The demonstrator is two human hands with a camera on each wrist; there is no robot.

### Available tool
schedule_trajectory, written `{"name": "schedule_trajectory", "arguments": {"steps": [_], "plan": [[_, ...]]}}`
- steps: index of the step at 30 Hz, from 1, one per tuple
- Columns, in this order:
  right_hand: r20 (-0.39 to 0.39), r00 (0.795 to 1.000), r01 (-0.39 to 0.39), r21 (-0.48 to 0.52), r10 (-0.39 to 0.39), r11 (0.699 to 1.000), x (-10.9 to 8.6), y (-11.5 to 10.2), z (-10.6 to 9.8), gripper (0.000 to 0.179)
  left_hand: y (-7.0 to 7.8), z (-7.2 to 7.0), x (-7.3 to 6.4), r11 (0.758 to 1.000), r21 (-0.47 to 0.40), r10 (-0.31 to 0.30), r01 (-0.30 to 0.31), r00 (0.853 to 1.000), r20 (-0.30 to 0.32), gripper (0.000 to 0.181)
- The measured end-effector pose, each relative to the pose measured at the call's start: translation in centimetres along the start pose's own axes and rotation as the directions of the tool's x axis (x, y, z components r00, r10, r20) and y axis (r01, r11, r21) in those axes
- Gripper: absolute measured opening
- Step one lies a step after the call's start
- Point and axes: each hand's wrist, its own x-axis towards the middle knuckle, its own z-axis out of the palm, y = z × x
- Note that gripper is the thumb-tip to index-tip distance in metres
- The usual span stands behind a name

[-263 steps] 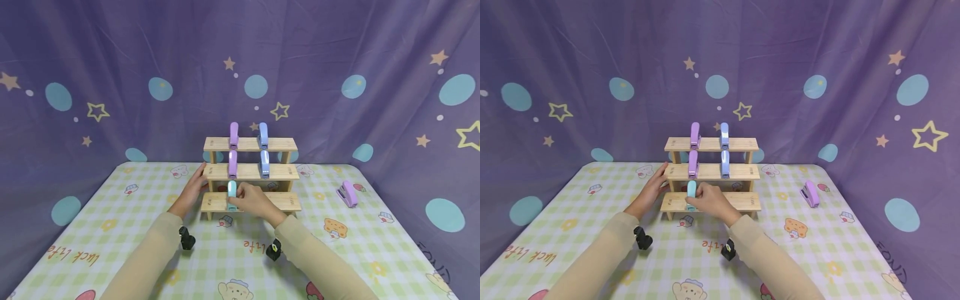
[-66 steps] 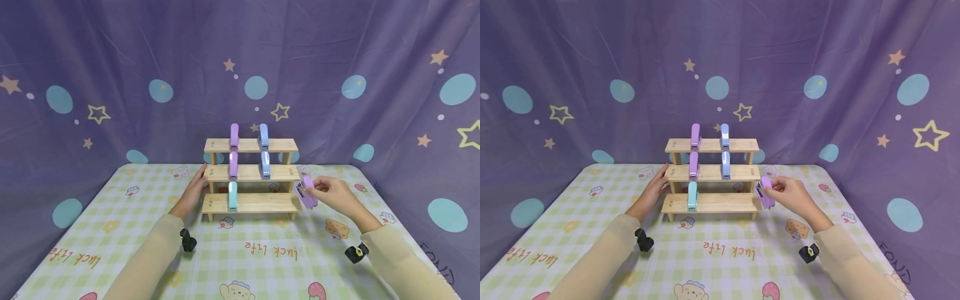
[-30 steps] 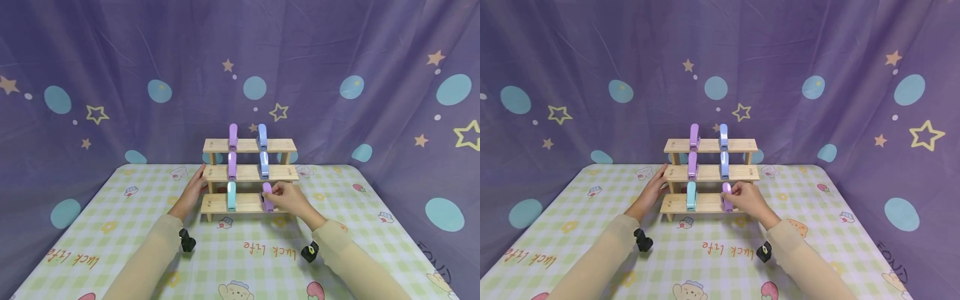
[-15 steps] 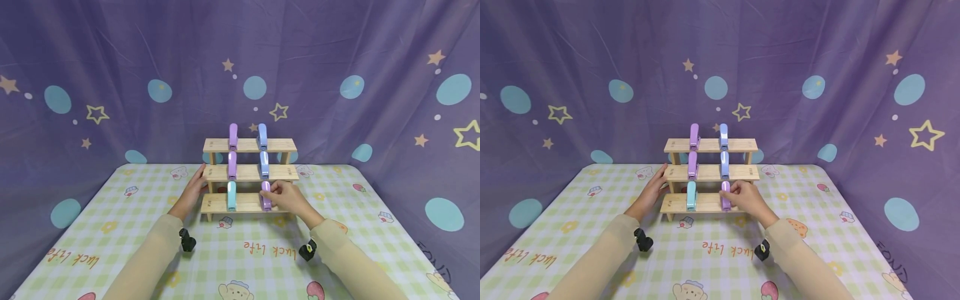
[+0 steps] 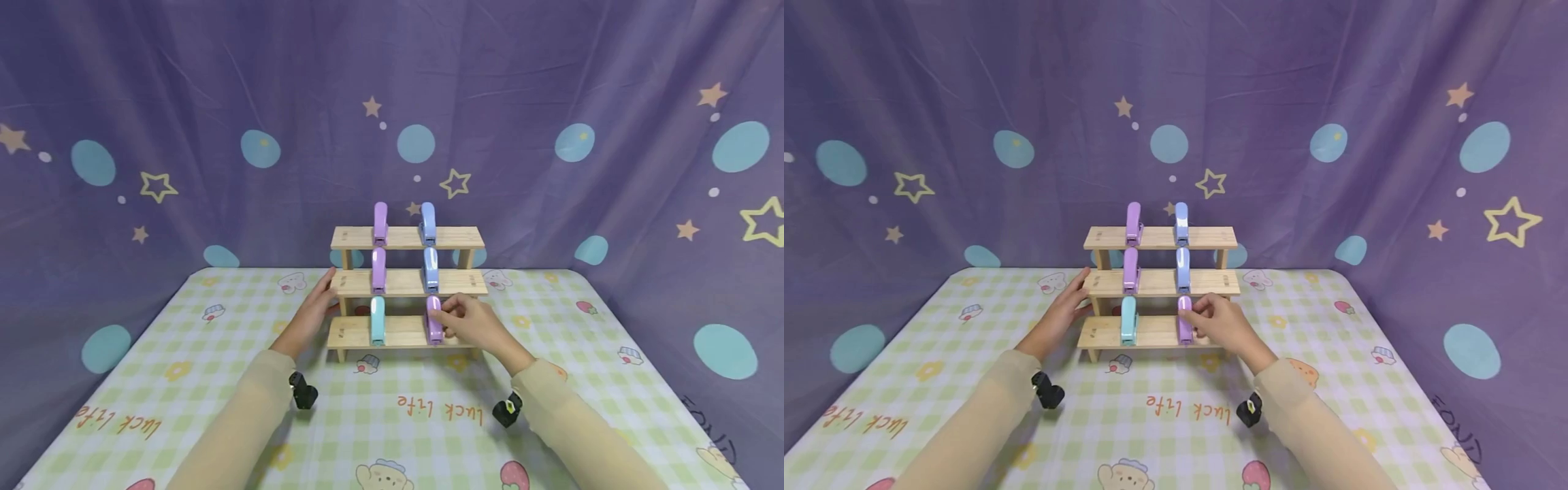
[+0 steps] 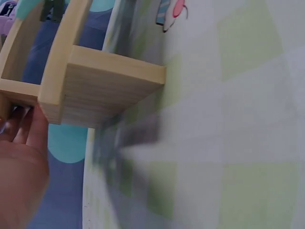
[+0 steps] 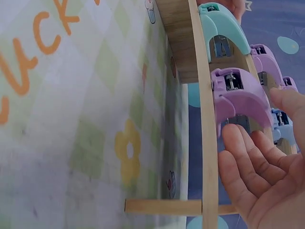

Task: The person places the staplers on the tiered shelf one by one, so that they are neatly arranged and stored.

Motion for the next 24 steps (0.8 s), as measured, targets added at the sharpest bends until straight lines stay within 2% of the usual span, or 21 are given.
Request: {"name": "schedule_trajectory", "arguments": {"steps": [4,9,13,16,18,20,24], "plan": [[-0.001,0.999,0.045,-0.01,-0.045,0.999,-0.3,0.6,-0.9,0.039,0.4,-0.1,-0.2,1.0,0.023,0.0,0.0,1.0,-0.001,0.06],[-0.017,0.995,0.094,-0.087,-0.096,0.992,-0.7,1.6,-2.3,0.039,0.6,-0.3,-0.4,0.995,0.103,-0.006,0.009,0.999,-0.033,0.059],[-0.027,0.992,0.118,-0.14,-0.123,0.983,-1.2,2.6,-3.7,0.034,0.7,-0.8,-0.9,0.98,0.198,0.005,0.003,0.999,-0.039,0.059],[-0.055,0.989,0.127,-0.201,-0.141,0.971,-1.6,3.6,-4.7,0.029,0.6,-1.5,-1.4,0.957,0.288,0.026,-0.019,0.999,-0.021,0.058],[-0.066,0.986,0.131,-0.254,-0.153,0.958,-1.8,4.3,-5.4,0.026,0.5,-2.1,-1.8,0.928,0.37,0.044,-0.04,0.999,-0.004,0.059],[-0.077,0.985,0.127,-0.298,-0.156,0.946,-2.0,4.8,-6.0,0.025,0.5,-2.7,-2.2,0.883,0.464,0.063,-0.061,0.998,0.012,0.06],[-0.084,0.982,0.119,-0.41,-0.167,0.904,-2.4,5.7,-7.3,0.025,0.6,-3.6,-2.9,0.764,0.638,0.084,-0.095,0.995,0.048,0.061]]}}
